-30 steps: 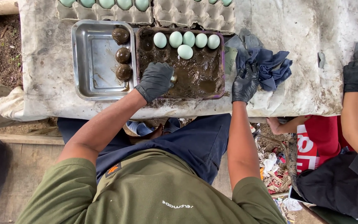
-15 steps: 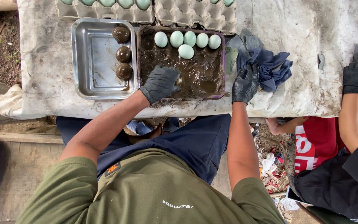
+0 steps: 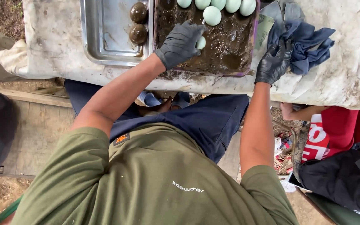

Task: Coating eggs in a salted mud mixture for preservation and placing them in a tray.

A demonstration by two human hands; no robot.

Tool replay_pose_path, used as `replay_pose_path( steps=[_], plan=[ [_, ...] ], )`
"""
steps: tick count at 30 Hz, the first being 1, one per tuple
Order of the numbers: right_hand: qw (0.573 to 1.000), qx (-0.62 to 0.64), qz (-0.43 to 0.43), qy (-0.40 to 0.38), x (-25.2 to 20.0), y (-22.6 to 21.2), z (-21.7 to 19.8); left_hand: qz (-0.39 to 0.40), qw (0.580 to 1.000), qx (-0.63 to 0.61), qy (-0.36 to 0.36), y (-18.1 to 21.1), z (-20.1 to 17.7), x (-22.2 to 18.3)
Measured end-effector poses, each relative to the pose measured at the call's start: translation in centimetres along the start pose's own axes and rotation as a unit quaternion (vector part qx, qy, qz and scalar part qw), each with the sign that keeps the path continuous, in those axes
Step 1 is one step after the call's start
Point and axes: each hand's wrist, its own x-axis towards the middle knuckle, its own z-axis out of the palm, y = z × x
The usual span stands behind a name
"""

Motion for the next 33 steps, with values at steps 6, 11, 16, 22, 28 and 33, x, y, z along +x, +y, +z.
replay_pose_path(
  steps=[6, 11, 16, 22, 28, 33],
  plan=[
    [1.000, -0.027, -0.010, -0.009, 0.3, 0.9, -0.5, 0.036, 0.999, 0.021, 0.029, 0.8, -0.1, -0.9],
    [0.999, -0.046, -0.013, -0.012, 0.5, 1.9, -1.1, 0.042, 0.998, 0.034, -0.044, -0.4, -1.8, -1.5],
    [0.998, -0.061, -0.023, -0.019, 0.7, 2.2, -1.2, 0.024, 1.000, 0.001, 0.009, -0.8, -1.1, -1.0],
    [0.925, -0.331, -0.188, 0.016, 0.5, 1.1, 0.4, 0.003, 0.997, 0.066, -0.025, 1.0, -2.1, -2.8],
    [0.955, 0.254, 0.125, 0.084, 2.1, 4.4, -1.7, -0.057, 0.996, -0.067, 0.002, 0.6, -3.7, -1.8],
    [0.956, 0.255, 0.122, 0.076, 2.3, 5.0, -2.0, -0.057, 0.998, 0.005, -0.030, 1.2, -2.4, -2.1]
  ],
)
